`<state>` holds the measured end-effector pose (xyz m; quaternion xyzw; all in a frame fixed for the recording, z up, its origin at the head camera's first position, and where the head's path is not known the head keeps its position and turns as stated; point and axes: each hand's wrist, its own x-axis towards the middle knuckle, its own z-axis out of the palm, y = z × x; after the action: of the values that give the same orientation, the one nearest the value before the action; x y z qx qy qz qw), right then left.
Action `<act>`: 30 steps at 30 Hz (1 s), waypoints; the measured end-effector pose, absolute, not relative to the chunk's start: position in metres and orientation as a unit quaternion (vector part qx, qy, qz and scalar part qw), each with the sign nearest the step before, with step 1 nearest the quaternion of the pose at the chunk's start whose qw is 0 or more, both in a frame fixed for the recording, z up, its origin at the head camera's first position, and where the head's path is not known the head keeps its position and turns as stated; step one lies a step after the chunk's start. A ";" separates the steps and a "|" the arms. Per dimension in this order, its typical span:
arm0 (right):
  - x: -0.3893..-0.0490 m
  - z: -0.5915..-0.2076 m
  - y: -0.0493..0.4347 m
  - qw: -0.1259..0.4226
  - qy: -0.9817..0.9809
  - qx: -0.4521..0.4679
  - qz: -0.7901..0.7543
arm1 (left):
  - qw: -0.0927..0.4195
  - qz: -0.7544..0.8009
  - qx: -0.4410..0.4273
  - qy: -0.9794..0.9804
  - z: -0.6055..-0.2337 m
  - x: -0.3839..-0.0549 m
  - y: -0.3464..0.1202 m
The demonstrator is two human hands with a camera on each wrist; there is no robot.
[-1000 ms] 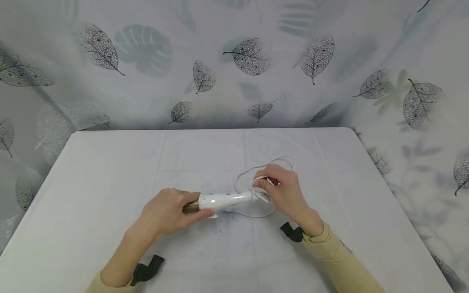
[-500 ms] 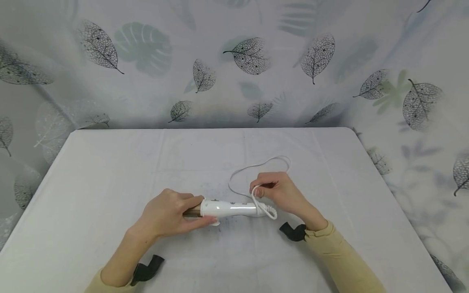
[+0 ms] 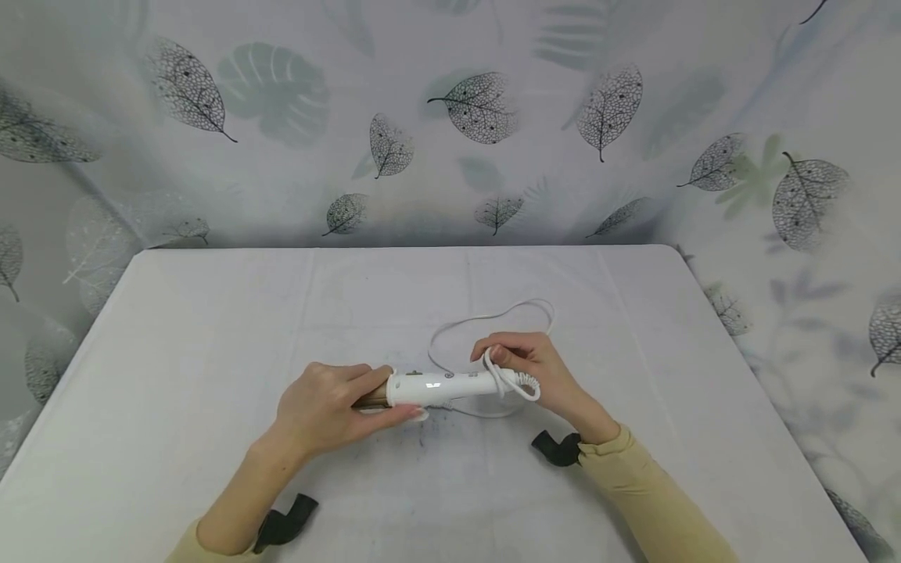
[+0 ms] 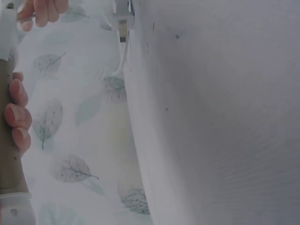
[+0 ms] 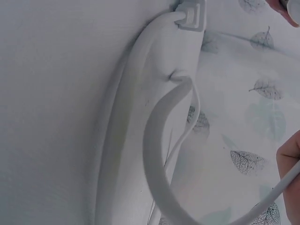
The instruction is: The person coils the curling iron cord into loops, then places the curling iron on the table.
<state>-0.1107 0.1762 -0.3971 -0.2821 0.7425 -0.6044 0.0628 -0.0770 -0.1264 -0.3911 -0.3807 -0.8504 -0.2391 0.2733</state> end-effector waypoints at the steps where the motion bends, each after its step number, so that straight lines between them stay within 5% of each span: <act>1: -0.110 -0.397 0.176 0.061 0.740 -0.282 -0.608 | 0.280 -0.237 -0.378 -0.850 -0.391 -0.077 -0.126; 21: -0.103 -0.390 0.164 0.045 0.807 -0.254 -0.532 | 0.310 -0.277 -0.245 -0.876 -0.395 -0.079 -0.122; 30: -0.101 -0.392 0.161 0.034 0.834 -0.250 -0.491 | 0.224 -0.266 -0.165 -0.923 -0.391 -0.074 -0.120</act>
<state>-0.1013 0.1608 -0.3925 -0.2497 0.8337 -0.4913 0.0340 -0.0745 -0.1196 -0.3910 -0.1649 -0.9228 -0.2665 0.2241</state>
